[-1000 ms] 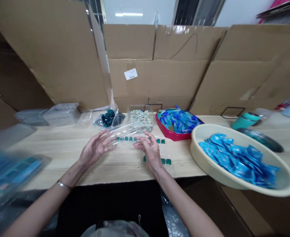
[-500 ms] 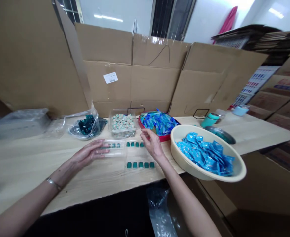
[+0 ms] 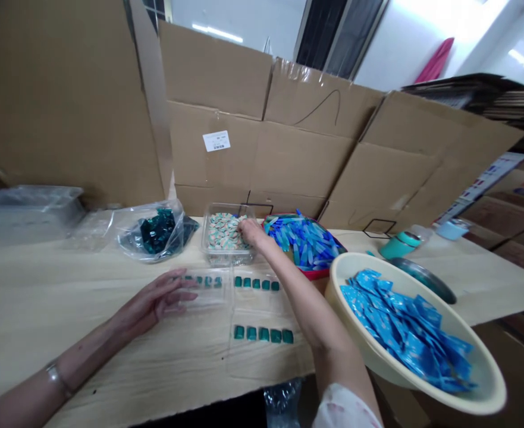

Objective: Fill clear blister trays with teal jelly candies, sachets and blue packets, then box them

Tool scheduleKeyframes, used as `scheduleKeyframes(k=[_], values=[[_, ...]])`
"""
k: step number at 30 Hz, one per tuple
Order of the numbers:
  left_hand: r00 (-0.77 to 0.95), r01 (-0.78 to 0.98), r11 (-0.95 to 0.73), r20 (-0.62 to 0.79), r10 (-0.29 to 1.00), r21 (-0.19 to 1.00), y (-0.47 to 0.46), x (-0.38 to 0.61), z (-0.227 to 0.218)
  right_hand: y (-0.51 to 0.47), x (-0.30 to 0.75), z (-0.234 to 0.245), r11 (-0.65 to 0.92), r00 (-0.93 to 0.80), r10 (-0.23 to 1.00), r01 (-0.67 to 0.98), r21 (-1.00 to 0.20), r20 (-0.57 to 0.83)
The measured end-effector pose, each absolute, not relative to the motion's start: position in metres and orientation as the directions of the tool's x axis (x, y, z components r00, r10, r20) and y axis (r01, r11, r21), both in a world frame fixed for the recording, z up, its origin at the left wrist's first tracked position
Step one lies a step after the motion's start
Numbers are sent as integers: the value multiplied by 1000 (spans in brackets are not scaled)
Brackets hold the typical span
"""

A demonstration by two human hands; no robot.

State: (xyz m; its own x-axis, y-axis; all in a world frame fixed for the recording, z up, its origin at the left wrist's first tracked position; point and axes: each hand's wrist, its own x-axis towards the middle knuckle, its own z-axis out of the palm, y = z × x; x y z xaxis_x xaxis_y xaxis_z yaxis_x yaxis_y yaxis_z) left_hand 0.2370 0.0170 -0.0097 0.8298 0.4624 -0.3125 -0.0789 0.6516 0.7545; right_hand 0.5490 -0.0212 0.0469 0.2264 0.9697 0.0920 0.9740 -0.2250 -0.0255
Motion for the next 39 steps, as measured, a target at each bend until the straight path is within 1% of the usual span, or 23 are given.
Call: scheduleKeyframes(k=[2, 6, 8, 13, 18, 23, 28, 30, 36, 39], values=[[825, -79, 653, -319, 467, 753, 17, 237, -11, -20, 557, 45, -187, 187, 980, 982, 0, 63], [837, -46, 622, -309, 451, 781, 17, 236, -12, -17, 574, 41, -45, 43, 998, 999, 26, 44], [841, -35, 614, -309, 445, 788, 17, 236, -12, -15, 581, 37, 16, -16, 997, 1000, 6, 69], [849, -29, 606, -300, 434, 795, 16, 237, -11, -13, 592, 29, 116, -103, 987, 988, -100, 120], [838, -14, 598, -317, 444, 801, 16, 237, -7, -15, 593, 26, 134, -108, 976, 982, -134, 187], [841, -12, 593, -313, 442, 805, 16, 237, -6, -19, 586, 30, 112, -66, 965, 979, -170, 255], [857, -21, 593, -292, 426, 805, 18, 237, -10, -18, 576, 35, 68, -19, 955, 986, -155, 297], [861, -27, 590, -281, 423, 807, 18, 237, -11, -16, 574, 35, 74, -31, 958, 987, -141, 287], [856, -21, 583, -287, 431, 812, 16, 236, -9, -14, 566, 33, 124, -110, 975, 990, -65, 191], [859, -20, 582, -284, 427, 813, 16, 235, -8, -15, 562, 32, 135, -124, 978, 989, -56, 167]])
